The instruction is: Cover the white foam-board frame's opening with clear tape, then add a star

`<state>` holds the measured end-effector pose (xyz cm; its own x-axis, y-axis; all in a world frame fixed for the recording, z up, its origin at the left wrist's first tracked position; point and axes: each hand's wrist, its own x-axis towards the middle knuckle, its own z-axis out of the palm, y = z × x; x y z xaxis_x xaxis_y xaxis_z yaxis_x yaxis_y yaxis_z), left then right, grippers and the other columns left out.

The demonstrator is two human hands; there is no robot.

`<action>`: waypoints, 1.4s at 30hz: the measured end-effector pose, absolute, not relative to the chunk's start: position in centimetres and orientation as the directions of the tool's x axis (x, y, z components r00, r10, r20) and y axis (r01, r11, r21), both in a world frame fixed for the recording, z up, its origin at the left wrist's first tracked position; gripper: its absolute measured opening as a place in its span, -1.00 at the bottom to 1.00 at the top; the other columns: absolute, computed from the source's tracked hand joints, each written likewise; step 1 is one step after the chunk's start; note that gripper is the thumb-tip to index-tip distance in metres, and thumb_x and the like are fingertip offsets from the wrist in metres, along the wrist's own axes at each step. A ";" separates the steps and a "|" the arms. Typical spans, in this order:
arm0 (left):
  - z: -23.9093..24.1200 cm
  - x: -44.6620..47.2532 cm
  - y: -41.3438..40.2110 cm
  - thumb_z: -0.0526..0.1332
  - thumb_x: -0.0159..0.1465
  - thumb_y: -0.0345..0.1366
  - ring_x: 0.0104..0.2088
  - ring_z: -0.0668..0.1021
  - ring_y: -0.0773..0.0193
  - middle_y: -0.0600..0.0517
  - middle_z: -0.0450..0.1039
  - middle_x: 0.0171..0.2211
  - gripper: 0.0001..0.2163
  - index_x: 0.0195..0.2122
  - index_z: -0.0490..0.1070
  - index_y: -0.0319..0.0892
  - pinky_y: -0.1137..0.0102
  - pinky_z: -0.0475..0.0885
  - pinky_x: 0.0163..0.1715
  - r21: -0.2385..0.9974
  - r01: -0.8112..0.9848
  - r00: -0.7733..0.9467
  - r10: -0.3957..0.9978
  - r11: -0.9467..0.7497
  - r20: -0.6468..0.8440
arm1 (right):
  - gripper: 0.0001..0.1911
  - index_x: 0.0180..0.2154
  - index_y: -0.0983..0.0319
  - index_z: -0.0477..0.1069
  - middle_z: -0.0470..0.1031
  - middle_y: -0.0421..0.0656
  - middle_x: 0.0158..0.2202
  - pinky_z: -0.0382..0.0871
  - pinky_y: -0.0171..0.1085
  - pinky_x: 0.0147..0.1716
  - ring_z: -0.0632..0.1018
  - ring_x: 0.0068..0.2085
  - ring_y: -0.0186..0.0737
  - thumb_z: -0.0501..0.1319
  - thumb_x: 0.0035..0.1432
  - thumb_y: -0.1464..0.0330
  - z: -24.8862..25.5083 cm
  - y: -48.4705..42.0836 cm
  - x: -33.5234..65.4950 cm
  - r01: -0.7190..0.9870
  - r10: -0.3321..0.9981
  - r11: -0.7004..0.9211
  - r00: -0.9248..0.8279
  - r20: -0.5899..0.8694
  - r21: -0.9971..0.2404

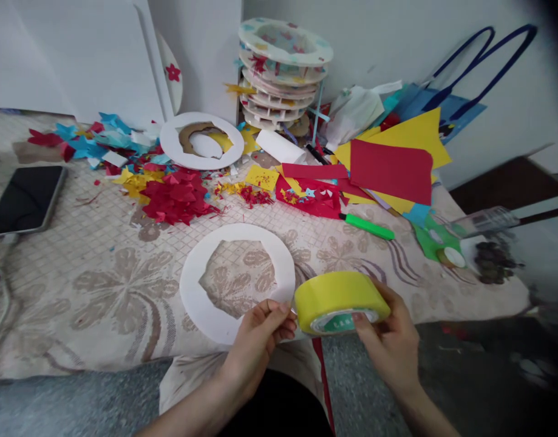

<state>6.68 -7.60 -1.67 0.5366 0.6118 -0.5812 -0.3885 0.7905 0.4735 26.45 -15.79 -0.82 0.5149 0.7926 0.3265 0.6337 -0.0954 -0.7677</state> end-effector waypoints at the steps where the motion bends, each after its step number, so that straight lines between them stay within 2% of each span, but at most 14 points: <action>1: -1.7 6.7 -7.7 0.48 -0.03 -0.12 -0.49 0.45 0.43 0.06 0.48 -0.54 -0.66 -0.48 0.43 -0.25 0.51 0.34 -0.43 0.493 -0.368 0.531 0.613 0.788 -0.585 | -0.51 0.10 0.18 0.34 0.52 -0.04 -0.01 0.53 -0.20 -0.25 0.59 -0.11 -0.08 0.29 0.11 0.34 -0.9 -15.9 26.4 0.637 0.785 -0.101 0.523 0.332 -0.764; 6: -1.8 6.5 -8.0 0.52 -0.07 -0.17 -0.50 0.47 0.41 0.11 0.47 -0.56 -0.59 -0.40 0.29 -0.18 0.51 0.30 -0.48 0.558 -0.340 0.482 0.650 0.757 -0.588 | -0.51 0.09 0.17 0.35 0.52 -0.07 -0.04 0.47 -0.27 -0.37 0.58 -0.19 -0.13 0.28 0.09 0.34 -1.0 -17.0 26.2 0.672 0.747 -0.140 0.554 0.368 -0.727; 9: -1.6 6.3 -8.0 0.53 -0.10 -0.20 -0.50 0.51 0.38 0.16 0.48 -0.54 -0.50 -0.30 0.24 -0.14 0.47 0.35 -0.43 0.587 -0.348 0.467 0.678 0.731 -0.568 | -0.56 0.00 0.17 0.39 0.54 -0.13 -0.16 0.41 -0.31 -0.43 0.55 -0.27 -0.18 0.30 0.04 0.36 -0.8 -17.7 26.1 0.708 0.742 -0.152 0.543 0.394 -0.690; 12: -1.1 6.0 -8.0 0.52 -0.07 -0.22 -0.49 0.51 0.39 0.17 0.47 -0.52 -0.50 -0.24 0.24 -0.14 0.45 0.38 -0.40 0.599 -0.334 0.491 0.677 0.727 -0.548 | -0.59 -0.06 0.17 0.39 0.51 -0.15 -0.20 0.43 -0.28 -0.34 0.54 -0.24 -0.18 0.31 -0.01 0.40 -0.1 -17.8 25.9 0.721 0.754 -0.078 0.495 0.432 -0.689; 17: -0.7 5.9 -8.0 0.50 -0.03 -0.27 -0.49 0.50 0.42 0.17 0.44 -0.52 -0.56 -0.22 0.30 -0.18 0.49 0.37 -0.40 0.577 -0.327 0.528 0.652 0.748 -0.544 | -0.55 -0.03 0.17 0.36 0.45 -0.12 -0.17 0.44 -0.21 -0.21 0.51 -0.18 -0.16 0.30 -0.01 0.45 0.7 -17.4 25.5 0.715 0.762 0.050 0.424 0.489 -0.697; 24: -0.5 4.4 -7.5 0.46 0.02 -0.29 -0.48 0.47 0.42 0.19 0.39 -0.53 -0.59 -0.17 0.33 -0.17 0.46 0.38 -0.36 0.705 -0.258 0.492 0.718 0.661 -0.493 | -0.67 -0.09 0.15 0.38 0.44 -0.08 -0.16 0.41 -0.10 -0.19 0.49 -0.14 -0.06 0.28 0.06 0.41 1.2 -17.4 26.2 0.722 0.831 0.075 0.336 0.444 -0.688; 29: 0.5 0.3 -5.5 0.45 0.04 -0.29 -0.46 0.48 0.38 0.18 0.39 -0.52 -0.56 -0.08 0.33 -0.15 0.43 0.38 -0.35 0.772 -0.143 0.485 0.724 0.619 -0.491 | -0.55 -0.06 0.10 0.30 0.50 -0.08 -0.10 0.37 0.14 0.02 0.48 0.06 0.08 0.32 0.00 0.48 1.2 -17.3 28.2 0.697 0.897 0.123 0.228 0.380 -0.707; 31: 1.0 -1.7 -4.5 0.43 0.08 -0.28 -0.45 0.48 0.37 0.17 0.39 -0.52 -0.55 -0.04 0.33 -0.15 0.44 0.37 -0.35 0.787 -0.055 0.475 0.709 0.615 -0.521 | -0.52 -0.03 0.09 0.30 0.54 -0.10 -0.14 0.37 0.18 0.04 0.47 0.11 0.12 0.32 0.00 0.44 1.3 -17.2 29.0 0.750 0.932 0.093 0.166 0.322 -0.655; 34: 1.7 -4.7 -3.2 0.41 0.10 -0.24 -0.44 0.46 0.37 0.16 0.39 -0.52 -0.57 -0.03 0.34 -0.14 0.44 0.36 -0.36 0.794 0.055 0.417 0.708 0.606 -0.569 | -0.51 0.02 0.10 0.33 0.54 -0.07 -0.10 0.47 0.11 -0.05 0.52 0.05 0.12 0.29 0.00 0.37 2.0 -16.7 30.1 0.871 0.960 0.068 0.076 0.269 -0.486; 37: 2.2 -7.4 -2.7 0.42 0.09 -0.20 -0.44 0.45 0.34 0.15 0.38 -0.50 -0.57 -0.04 0.35 -0.11 0.42 0.38 -0.35 0.781 0.118 0.356 0.708 0.613 -0.610 | -0.57 -0.03 0.08 0.37 0.54 -0.06 -0.09 0.56 0.00 -0.17 0.60 -0.08 0.05 0.20 0.00 0.41 3.0 -15.9 30.2 0.924 0.966 0.118 -0.022 0.258 -0.363; 40: 2.0 -9.8 -3.0 0.42 0.08 -0.20 -0.43 0.45 0.31 0.14 0.38 -0.51 -0.57 -0.05 0.36 -0.08 0.39 0.40 -0.35 0.771 0.159 0.301 0.713 0.617 -0.633 | -0.64 -0.13 0.01 0.36 0.60 -0.14 -0.21 0.60 -0.13 -0.35 0.65 -0.23 0.01 0.20 -0.03 0.39 3.5 -15.5 29.4 0.907 0.982 0.119 -0.048 0.183 -0.403; 42: 1.7 -11.2 -3.1 0.42 0.08 -0.21 -0.45 0.45 0.31 0.15 0.38 -0.52 -0.58 -0.06 0.36 -0.08 0.39 0.40 -0.38 0.772 0.189 0.244 0.733 0.607 -0.636 | -0.67 -0.15 -0.02 0.38 0.63 -0.17 -0.26 0.58 -0.20 -0.50 0.66 -0.32 -0.02 0.19 -0.04 0.31 3.3 -15.7 28.9 0.909 0.986 0.002 0.067 0.151 -0.417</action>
<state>-11.17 -3.14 1.75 0.2436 0.7326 -0.6356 0.1893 0.6068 0.7720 28.91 -15.69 3.28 0.0673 0.9862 0.1513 0.9089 0.0019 -0.4170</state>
